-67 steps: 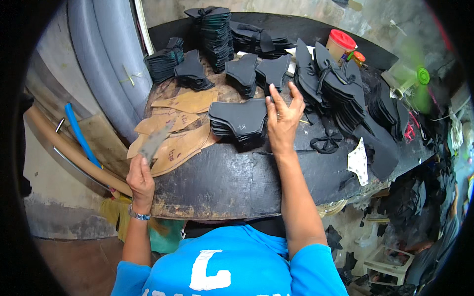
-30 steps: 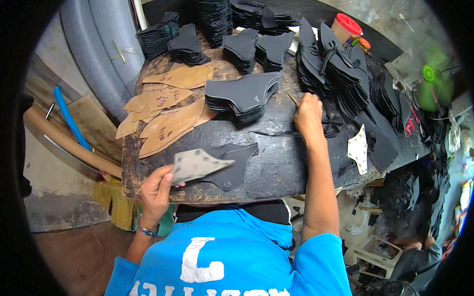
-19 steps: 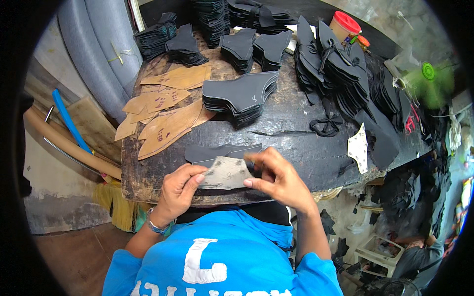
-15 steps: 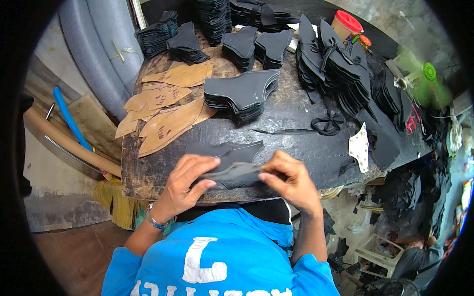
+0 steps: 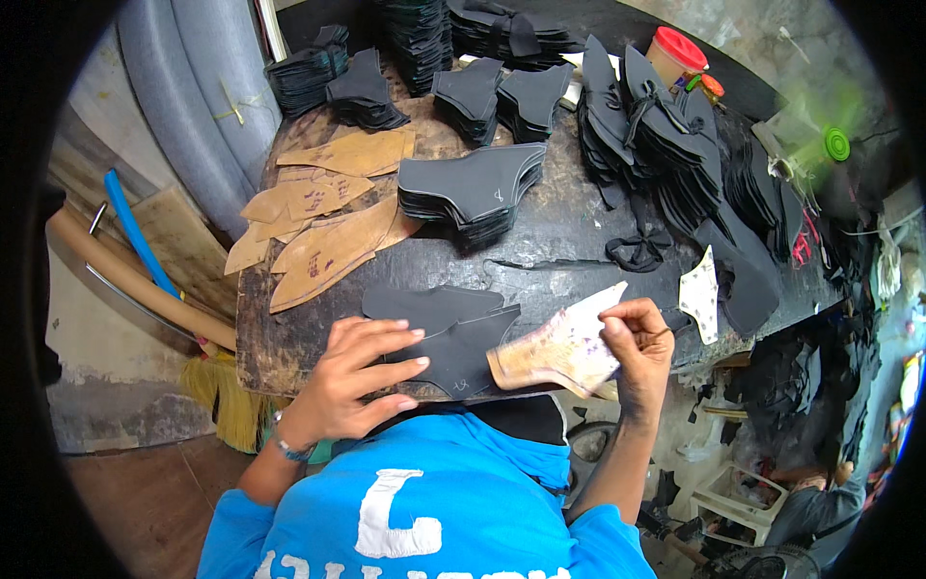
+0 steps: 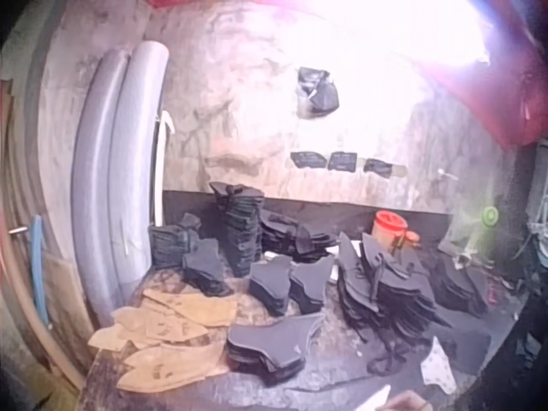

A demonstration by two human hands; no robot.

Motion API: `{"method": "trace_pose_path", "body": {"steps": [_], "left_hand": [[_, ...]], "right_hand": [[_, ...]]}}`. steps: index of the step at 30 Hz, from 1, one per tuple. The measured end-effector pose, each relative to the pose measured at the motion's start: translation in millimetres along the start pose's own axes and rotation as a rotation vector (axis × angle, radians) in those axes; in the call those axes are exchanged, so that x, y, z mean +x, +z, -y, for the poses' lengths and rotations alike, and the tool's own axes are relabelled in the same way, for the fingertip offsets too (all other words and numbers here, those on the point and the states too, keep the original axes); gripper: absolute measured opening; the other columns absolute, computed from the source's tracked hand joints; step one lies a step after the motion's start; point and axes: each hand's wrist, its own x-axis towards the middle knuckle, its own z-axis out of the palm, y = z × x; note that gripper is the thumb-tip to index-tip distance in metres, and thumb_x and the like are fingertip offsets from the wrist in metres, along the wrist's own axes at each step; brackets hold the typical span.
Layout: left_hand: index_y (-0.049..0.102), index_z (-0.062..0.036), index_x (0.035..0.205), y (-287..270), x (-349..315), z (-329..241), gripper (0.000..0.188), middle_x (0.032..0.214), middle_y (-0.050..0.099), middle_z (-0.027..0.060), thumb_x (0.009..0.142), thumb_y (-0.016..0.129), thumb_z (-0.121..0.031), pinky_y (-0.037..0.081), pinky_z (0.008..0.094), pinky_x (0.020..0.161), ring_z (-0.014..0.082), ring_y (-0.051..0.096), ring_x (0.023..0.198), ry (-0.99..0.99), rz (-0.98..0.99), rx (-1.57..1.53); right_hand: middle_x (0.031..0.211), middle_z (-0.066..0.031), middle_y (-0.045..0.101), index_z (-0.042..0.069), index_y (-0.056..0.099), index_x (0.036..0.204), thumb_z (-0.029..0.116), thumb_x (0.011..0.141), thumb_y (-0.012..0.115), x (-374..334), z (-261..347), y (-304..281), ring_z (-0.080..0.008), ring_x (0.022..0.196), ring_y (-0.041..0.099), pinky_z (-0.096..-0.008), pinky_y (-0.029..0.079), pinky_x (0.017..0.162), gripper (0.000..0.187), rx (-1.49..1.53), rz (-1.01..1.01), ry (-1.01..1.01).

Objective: The person stacks black rubber shoe parts on a workbench, aligns them, and ties bundles with rubber bands. They then place a cardboard template on a rubber piece and trace its outline with a pencil.

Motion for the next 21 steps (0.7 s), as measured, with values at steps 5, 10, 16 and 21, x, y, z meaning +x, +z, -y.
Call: {"method": "trace_pose_path", "body": {"steps": [5, 10, 16, 21], "left_hand": [[0.072, -0.0049, 0.096, -60.1, -2.6, -58.8, 0.034, 0.099, 0.069, 0.0104, 0.088, 0.068, -0.038, 0.048, 0.0394, 0.074, 0.0273, 0.067, 0.084, 0.164, -0.354, -0.594], [0.055, -0.0154, 0.085, -98.5, 10.7, -128.8, 0.016, 0.077, 0.064, 0.0011, 0.093, 0.066, -0.023, 0.041, 0.0336, 0.075, 0.0170, 0.060, 0.067, 0.246, -0.452, -0.686], [0.059, -0.0156, 0.098, -108.1, 16.3, -131.0, 0.009, 0.078, 0.068, 0.0003, 0.092, 0.065, -0.016, 0.039, 0.0299, 0.071, 0.0139, 0.063, 0.065, 0.239, -0.309, -0.906], [0.067, -0.0091, 0.093, -98.4, -8.2, -90.6, 0.015, 0.085, 0.066, 0.0085, 0.096, 0.059, -0.021, 0.051, 0.0391, 0.085, 0.0252, 0.067, 0.086, 0.248, -0.287, -0.951]], "right_hand": [[0.089, 0.0006, 0.063, 0.002, 0.062, 0.100, 0.005, 0.093, 0.066, 4.6, -15.1, 13.4, -0.0020, 0.076, 0.057, -0.0164, 0.046, 0.068, 0.009, 0.069, 0.027, 0.114], [0.089, 0.0002, 0.063, 0.001, 0.061, 0.102, 0.005, 0.093, 0.065, 8.3, -29.1, 21.9, -0.0020, 0.075, 0.056, -0.0169, 0.045, 0.068, 0.010, 0.061, -0.011, 0.136], [0.081, 0.0019, 0.060, -0.001, 0.050, 0.130, 0.002, 0.091, 0.066, 5.0, -23.3, 30.2, -0.0019, 0.069, 0.053, -0.0148, 0.041, 0.062, 0.042, 0.104, 0.008, 0.151], [0.084, -0.0004, 0.064, -0.001, 0.038, 0.146, 0.001, 0.090, 0.066, -1.6, -11.8, 44.2, -0.0025, 0.066, 0.055, -0.0163, 0.040, 0.053, 0.063, 0.181, 0.102, 0.253]]}}
